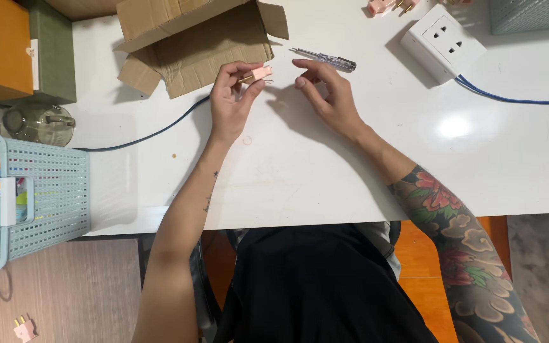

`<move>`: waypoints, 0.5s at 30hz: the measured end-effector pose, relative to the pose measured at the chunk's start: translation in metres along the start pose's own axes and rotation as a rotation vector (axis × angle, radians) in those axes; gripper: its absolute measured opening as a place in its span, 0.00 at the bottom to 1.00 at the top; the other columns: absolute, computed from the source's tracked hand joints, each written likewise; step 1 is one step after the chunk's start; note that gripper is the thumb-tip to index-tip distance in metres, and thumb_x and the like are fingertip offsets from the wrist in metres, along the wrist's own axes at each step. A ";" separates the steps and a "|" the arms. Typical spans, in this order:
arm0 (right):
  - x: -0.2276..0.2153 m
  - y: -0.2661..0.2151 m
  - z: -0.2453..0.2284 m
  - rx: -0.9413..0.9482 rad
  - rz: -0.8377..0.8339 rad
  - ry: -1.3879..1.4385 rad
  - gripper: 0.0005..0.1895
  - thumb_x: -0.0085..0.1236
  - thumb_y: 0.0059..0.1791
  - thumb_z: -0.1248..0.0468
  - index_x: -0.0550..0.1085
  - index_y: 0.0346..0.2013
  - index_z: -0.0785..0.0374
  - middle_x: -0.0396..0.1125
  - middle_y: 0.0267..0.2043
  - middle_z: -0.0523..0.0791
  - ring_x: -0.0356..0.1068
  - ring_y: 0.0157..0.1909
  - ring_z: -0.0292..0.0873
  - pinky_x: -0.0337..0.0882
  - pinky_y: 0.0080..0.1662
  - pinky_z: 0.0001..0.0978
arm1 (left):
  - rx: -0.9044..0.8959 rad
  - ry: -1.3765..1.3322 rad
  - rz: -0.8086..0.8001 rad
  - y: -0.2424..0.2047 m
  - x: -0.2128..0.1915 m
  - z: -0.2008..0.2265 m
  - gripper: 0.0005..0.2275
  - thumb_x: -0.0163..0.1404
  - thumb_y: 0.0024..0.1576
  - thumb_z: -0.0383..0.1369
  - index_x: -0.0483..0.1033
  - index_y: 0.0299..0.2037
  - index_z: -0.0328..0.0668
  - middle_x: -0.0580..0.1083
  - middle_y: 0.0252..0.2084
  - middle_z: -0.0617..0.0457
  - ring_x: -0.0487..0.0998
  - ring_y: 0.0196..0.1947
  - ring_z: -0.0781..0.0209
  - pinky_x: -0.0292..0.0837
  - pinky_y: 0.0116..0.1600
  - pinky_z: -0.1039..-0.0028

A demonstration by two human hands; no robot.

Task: The person assembles pink electrical plugs by inserting wires into the terminals and tightening them with a screwdriver. They handle multiple plugs, wires, and screws, placing finished plugs into a basket and occasionally picking up a phone.

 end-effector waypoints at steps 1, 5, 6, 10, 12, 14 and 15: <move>-0.001 0.004 -0.002 -0.002 0.002 0.004 0.15 0.58 0.68 0.64 0.76 0.69 0.64 0.77 0.48 0.44 0.77 0.53 0.42 0.74 0.58 0.35 | 0.001 0.005 -0.001 0.000 0.002 0.000 0.12 0.62 0.70 0.25 0.73 0.58 0.42 0.82 0.61 0.46 0.84 0.64 0.51 0.80 0.69 0.69; 0.017 0.002 0.007 0.109 -0.199 -0.075 0.17 0.49 0.69 0.51 0.83 0.59 0.54 0.81 0.48 0.33 0.70 0.49 0.37 0.57 0.67 0.41 | -0.023 0.001 -0.144 -0.015 0.024 -0.015 0.11 0.61 0.69 0.21 0.75 0.55 0.43 0.78 0.67 0.41 0.78 0.63 0.58 0.75 0.70 0.72; 0.019 0.004 0.008 0.091 -0.234 -0.103 0.19 0.45 0.69 0.50 0.84 0.53 0.50 0.79 0.47 0.31 0.67 0.47 0.35 0.54 0.66 0.40 | -0.024 -0.043 -0.219 -0.017 0.033 -0.022 0.10 0.60 0.70 0.21 0.73 0.56 0.43 0.75 0.70 0.39 0.78 0.72 0.48 0.77 0.77 0.65; 0.009 0.005 0.016 0.179 -0.153 0.044 0.17 0.54 0.67 0.52 0.85 0.57 0.57 0.81 0.47 0.38 0.70 0.50 0.36 0.66 0.60 0.34 | 0.019 0.062 -0.263 -0.018 0.045 -0.004 0.14 0.67 0.67 0.25 0.75 0.57 0.39 0.72 0.71 0.42 0.78 0.71 0.54 0.78 0.75 0.68; 0.011 0.005 0.022 0.289 -0.182 0.148 0.17 0.58 0.65 0.53 0.83 0.59 0.61 0.79 0.56 0.46 0.75 0.55 0.37 0.72 0.54 0.28 | 0.048 0.123 -0.254 -0.019 0.045 0.004 0.12 0.66 0.68 0.29 0.77 0.56 0.39 0.74 0.69 0.43 0.76 0.73 0.54 0.76 0.74 0.70; 0.010 0.003 0.015 0.309 -0.174 0.207 0.16 0.58 0.65 0.54 0.81 0.60 0.60 0.78 0.57 0.42 0.73 0.55 0.35 0.71 0.56 0.27 | 0.089 0.151 -0.211 -0.022 0.043 0.006 0.14 0.64 0.69 0.25 0.75 0.60 0.39 0.74 0.67 0.43 0.77 0.71 0.54 0.78 0.73 0.69; 0.008 0.004 0.012 0.325 -0.165 0.260 0.15 0.58 0.65 0.55 0.80 0.61 0.59 0.77 0.58 0.39 0.71 0.55 0.33 0.70 0.58 0.26 | 0.137 0.175 -0.168 -0.020 0.041 0.010 0.16 0.62 0.69 0.22 0.74 0.65 0.39 0.73 0.66 0.43 0.78 0.69 0.53 0.80 0.72 0.68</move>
Point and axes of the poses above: each hand's wrist, its own y-axis towards the middle knuckle, its own x-axis out of the palm, z = x × y, the point moved 9 cm from there along y, towards the middle knuckle
